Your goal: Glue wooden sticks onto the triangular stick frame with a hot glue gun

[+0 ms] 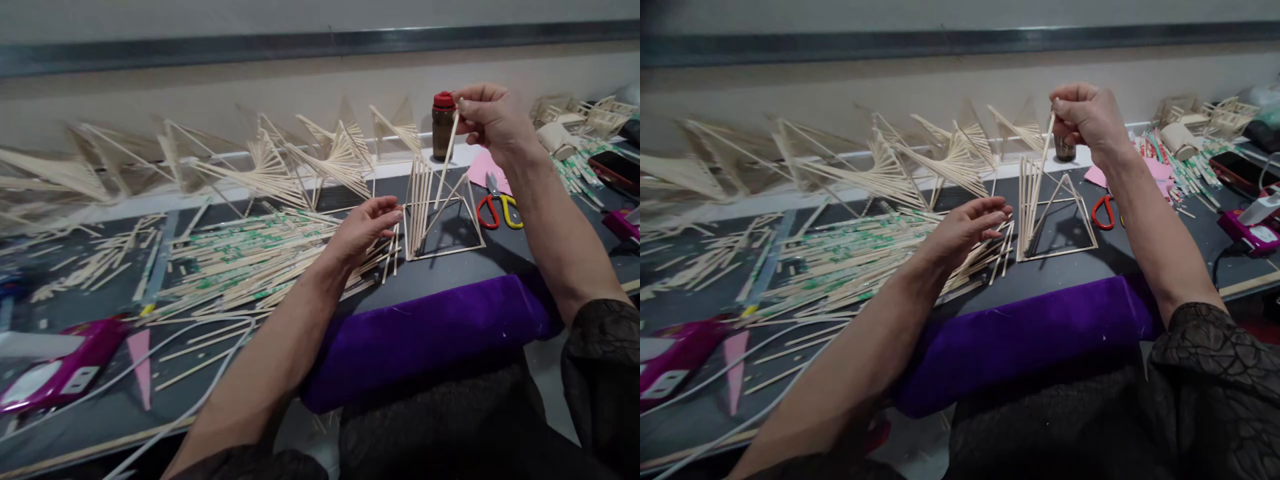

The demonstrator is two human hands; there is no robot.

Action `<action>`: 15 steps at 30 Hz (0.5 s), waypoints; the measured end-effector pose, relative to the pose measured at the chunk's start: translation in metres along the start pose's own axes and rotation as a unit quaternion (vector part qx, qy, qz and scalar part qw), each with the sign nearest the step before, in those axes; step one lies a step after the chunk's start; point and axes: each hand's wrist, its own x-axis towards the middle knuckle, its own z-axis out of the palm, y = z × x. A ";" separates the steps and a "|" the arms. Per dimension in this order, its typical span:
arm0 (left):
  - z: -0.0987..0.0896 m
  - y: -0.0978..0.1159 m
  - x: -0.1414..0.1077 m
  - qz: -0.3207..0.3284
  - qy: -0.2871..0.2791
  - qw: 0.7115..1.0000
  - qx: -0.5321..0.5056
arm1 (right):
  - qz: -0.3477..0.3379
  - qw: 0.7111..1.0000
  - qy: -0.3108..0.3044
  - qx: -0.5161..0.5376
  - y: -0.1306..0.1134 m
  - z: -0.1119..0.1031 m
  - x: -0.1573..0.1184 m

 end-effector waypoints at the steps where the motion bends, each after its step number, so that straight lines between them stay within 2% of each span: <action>1: -0.001 -0.003 0.005 -0.018 -0.012 1.000 -0.003 | 0.011 1.000 -0.008 -0.003 0.008 -0.004 0.007; 4: -0.001 -0.011 0.017 -0.060 -0.043 0.997 0.006 | 0.041 0.998 -0.037 -0.010 0.032 -0.007 0.017; 7: 0.002 -0.013 0.023 -0.100 -0.086 0.991 -0.004 | 0.074 0.996 -0.049 -0.010 0.047 -0.001 0.018; 11: 0.003 -0.011 0.031 -0.139 -0.172 0.974 -0.048 | 0.090 0.994 -0.062 -0.008 0.053 0.010 0.014; 15: 0.003 -0.013 0.036 -0.145 -0.226 0.962 -0.058 | 0.112 0.992 -0.057 -0.021 0.056 0.015 0.011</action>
